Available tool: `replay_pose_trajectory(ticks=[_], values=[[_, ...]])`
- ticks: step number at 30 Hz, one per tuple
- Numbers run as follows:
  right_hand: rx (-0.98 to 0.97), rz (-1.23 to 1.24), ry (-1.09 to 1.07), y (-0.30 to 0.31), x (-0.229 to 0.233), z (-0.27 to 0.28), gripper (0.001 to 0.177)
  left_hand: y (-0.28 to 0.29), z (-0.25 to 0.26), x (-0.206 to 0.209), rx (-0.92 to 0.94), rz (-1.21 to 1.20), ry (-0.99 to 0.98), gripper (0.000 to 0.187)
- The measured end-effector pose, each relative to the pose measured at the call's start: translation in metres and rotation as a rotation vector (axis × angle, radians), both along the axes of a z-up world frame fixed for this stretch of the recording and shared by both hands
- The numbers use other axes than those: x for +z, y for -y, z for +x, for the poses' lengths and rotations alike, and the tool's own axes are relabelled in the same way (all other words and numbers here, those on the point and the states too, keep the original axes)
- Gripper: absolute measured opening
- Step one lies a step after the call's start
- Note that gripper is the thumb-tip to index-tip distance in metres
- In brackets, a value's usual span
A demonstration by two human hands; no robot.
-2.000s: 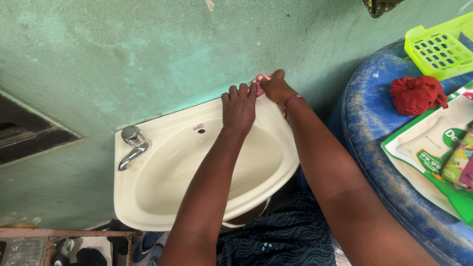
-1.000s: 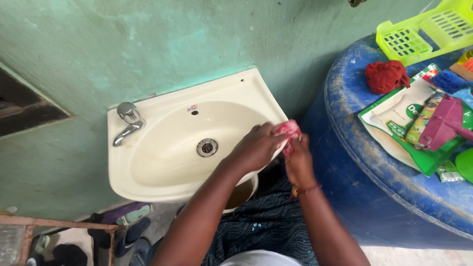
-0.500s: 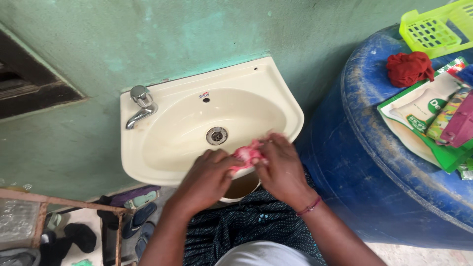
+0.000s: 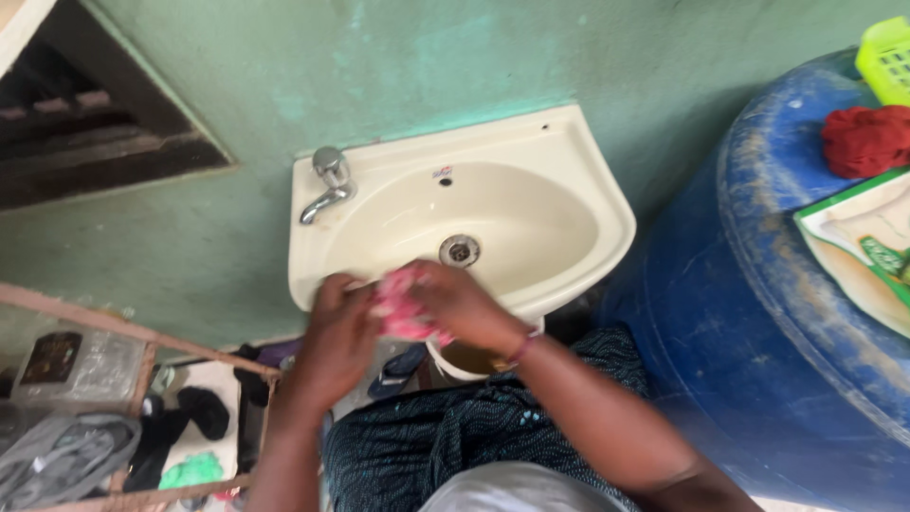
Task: The person washes a pink cloth in a white sink using a pink sponge. They scrub the cloth against the sink surface, rinse it under the faucet, and wring it out repeatedly.
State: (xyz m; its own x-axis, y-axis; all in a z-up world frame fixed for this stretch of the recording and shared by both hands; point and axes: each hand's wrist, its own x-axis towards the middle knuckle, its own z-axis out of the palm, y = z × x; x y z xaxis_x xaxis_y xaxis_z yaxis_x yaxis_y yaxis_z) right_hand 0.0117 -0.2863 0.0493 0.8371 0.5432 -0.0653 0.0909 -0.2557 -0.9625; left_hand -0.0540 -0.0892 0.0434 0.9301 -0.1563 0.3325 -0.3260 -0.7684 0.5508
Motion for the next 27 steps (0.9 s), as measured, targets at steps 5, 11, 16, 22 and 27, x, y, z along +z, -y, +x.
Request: replay_pose_trajectory(ticks=[5, 11, 16, 22, 27], values=[[-0.168, 0.085, -0.2, 0.075, -0.001, 0.021, 0.035, 0.078, 0.021, -0.005, -0.051, 0.251, -0.087, 0.021], [-0.349, -0.634, 0.672, 0.149, -0.005, 0.041, 0.014, 0.144, 0.063, 0.005, -0.132, 0.247, -0.415, 0.039], [-0.372, -1.102, 0.619, 0.133, -0.001, 0.042, 0.018, 0.139, 0.072, 0.005, -0.174, 0.158, -0.411, 0.033], [-0.017, -0.622, 0.213, 0.075, -0.002, 0.018, 0.034, 0.054, 0.045, 0.019, -0.028, 0.282, -0.458, 0.038], [0.295, -0.432, 0.767, 0.004, 0.002, -0.016, 0.062, 0.0, 0.008, 0.045, 0.23, 0.494, -0.45, 0.043]])
